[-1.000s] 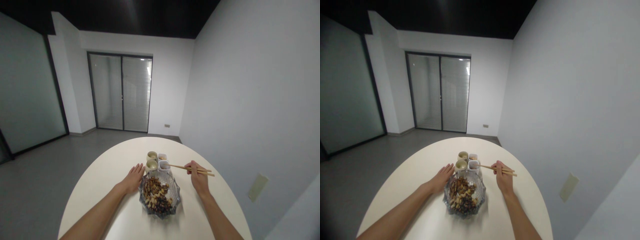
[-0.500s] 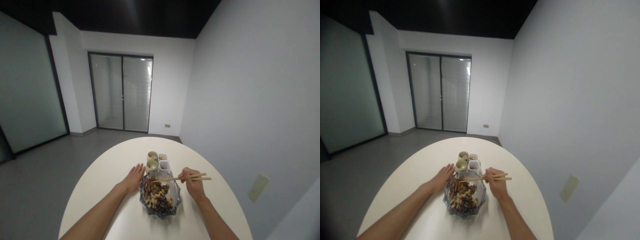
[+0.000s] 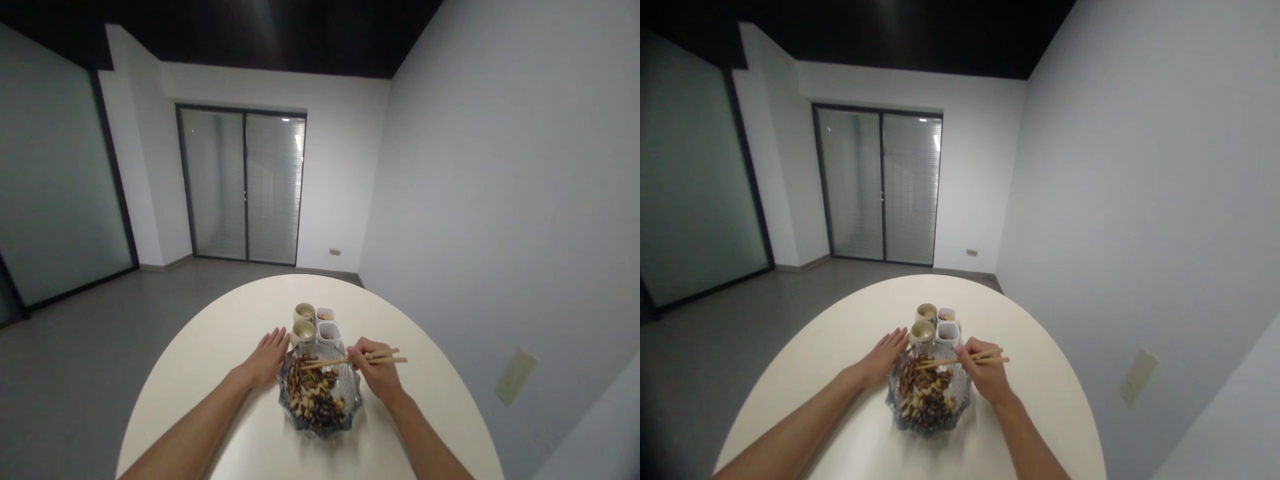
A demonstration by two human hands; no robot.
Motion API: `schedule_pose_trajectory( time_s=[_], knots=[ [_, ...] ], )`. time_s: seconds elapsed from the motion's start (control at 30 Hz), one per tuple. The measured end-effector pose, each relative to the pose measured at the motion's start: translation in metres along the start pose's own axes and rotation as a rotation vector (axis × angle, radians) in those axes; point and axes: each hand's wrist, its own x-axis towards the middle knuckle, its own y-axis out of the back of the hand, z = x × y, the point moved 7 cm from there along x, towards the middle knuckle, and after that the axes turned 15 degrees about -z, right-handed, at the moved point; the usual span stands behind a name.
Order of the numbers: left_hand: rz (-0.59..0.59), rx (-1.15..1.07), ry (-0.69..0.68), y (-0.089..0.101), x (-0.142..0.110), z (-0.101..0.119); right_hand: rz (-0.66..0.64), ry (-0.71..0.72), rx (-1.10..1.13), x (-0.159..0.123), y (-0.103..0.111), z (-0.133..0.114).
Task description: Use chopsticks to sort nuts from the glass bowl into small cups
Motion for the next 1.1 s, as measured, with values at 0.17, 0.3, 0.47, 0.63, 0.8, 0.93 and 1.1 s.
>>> schedule_pose_trajectory(
  time_s=[0.17,0.3,0.47,0.63,0.8,0.93,1.1],
  knots=[
    [-0.013,0.001,0.008,0.004,-0.002,0.002,-0.036,0.025,-0.033,0.001,-0.005,-0.003],
    [-0.015,-0.003,0.011,0.005,-0.003,0.004,-0.070,0.042,-0.045,0.002,-0.008,-0.007],
    [-0.001,-0.011,0.009,0.002,-0.001,0.001,-0.054,0.018,-0.012,0.001,-0.006,-0.003],
    [0.020,-0.019,-0.002,-0.002,0.003,-0.003,-0.010,-0.011,0.009,0.000,-0.001,0.001],
    [0.014,-0.010,0.001,-0.002,0.003,-0.003,0.030,0.000,-0.003,0.000,0.004,-0.003],
    [0.024,-0.015,-0.011,-0.001,0.001,-0.002,0.050,0.001,0.005,-0.001,0.007,-0.003],
    [0.026,-0.018,-0.013,-0.001,0.001,-0.003,0.042,-0.005,0.005,-0.001,0.007,0.000]
  ],
)
